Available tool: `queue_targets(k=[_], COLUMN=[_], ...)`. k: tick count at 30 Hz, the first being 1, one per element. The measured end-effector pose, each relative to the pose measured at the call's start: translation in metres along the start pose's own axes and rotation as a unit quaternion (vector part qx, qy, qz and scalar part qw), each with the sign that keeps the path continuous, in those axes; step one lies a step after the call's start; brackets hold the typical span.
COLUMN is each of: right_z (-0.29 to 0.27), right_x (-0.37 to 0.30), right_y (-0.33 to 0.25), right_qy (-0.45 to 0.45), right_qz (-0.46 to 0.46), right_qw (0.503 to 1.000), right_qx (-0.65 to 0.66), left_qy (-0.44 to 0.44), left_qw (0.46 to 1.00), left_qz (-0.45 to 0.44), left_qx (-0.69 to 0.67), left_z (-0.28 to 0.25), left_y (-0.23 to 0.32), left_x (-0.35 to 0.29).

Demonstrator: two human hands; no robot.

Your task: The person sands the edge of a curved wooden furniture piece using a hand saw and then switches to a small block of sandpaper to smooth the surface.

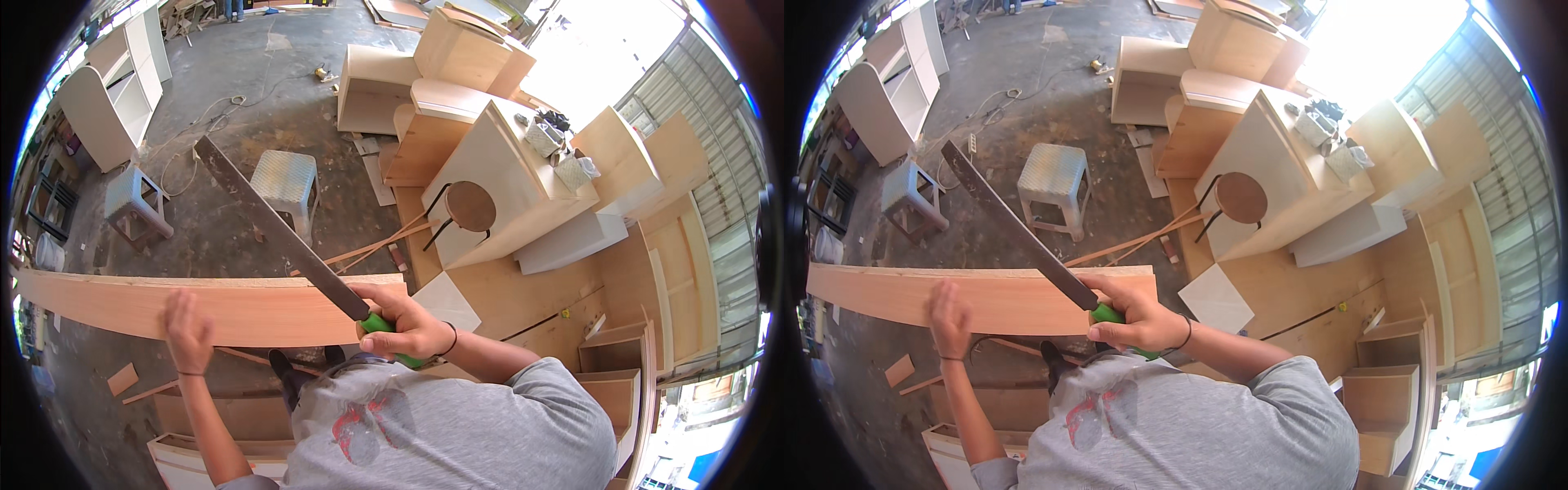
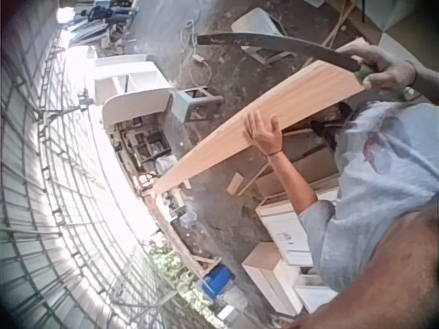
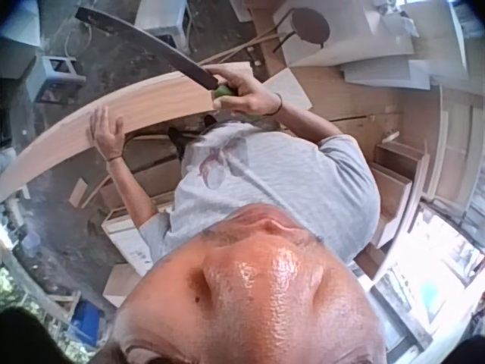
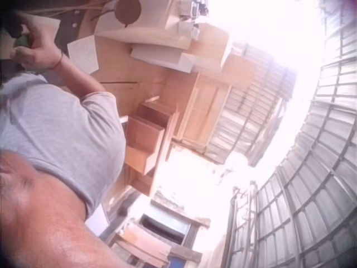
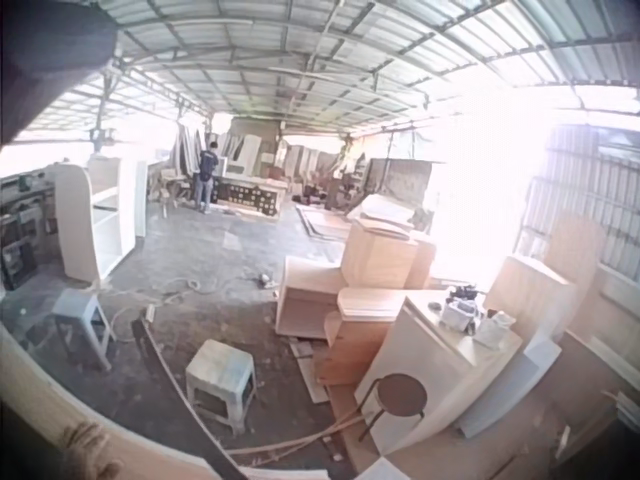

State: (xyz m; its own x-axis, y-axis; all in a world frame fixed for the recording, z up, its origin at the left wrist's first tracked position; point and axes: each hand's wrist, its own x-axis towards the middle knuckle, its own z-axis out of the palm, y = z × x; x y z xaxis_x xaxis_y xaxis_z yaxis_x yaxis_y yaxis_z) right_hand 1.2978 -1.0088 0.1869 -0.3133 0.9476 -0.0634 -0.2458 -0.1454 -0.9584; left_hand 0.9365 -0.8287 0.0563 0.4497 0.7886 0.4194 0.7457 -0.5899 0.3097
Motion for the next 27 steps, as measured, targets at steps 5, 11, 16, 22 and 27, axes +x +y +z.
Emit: queue_targets(k=[5, 11, 16, 22, 27], right_z=[-0.005, 0.003, 0.009, 0.016, 0.027], right_x=[0.009, 0.015, 0.01, 0.005, 0.009], right_y=[-0.004, 0.011, 0.015, 0.029, 0.031], right_qy=[-0.015, 0.002, 0.01, 0.073, 0.098], right_qz=[0.019, 0.016, 0.017, 0.019, -0.044], right_qw=[0.999, 0.999, 0.999, 0.997, 0.994], right_qx=[-0.03, -0.042, -0.039, -0.013, -0.027], left_qy=[-0.09, -0.059, -0.121, -0.144, -0.147], left_qw=[0.988, 0.984, 0.966, 0.904, 0.892], left_qz=[0.12, 0.163, 0.222, 0.365, 0.384], left_qx=[0.024, 0.027, -0.048, -0.171, -0.187], left_z=[-0.015, -0.006, -0.009, 0.014, 0.032], left_y=[0.034, 0.032, 0.061, 0.13, 0.163], left_x=[-0.011, -0.015, 0.001, 0.025, 0.027])
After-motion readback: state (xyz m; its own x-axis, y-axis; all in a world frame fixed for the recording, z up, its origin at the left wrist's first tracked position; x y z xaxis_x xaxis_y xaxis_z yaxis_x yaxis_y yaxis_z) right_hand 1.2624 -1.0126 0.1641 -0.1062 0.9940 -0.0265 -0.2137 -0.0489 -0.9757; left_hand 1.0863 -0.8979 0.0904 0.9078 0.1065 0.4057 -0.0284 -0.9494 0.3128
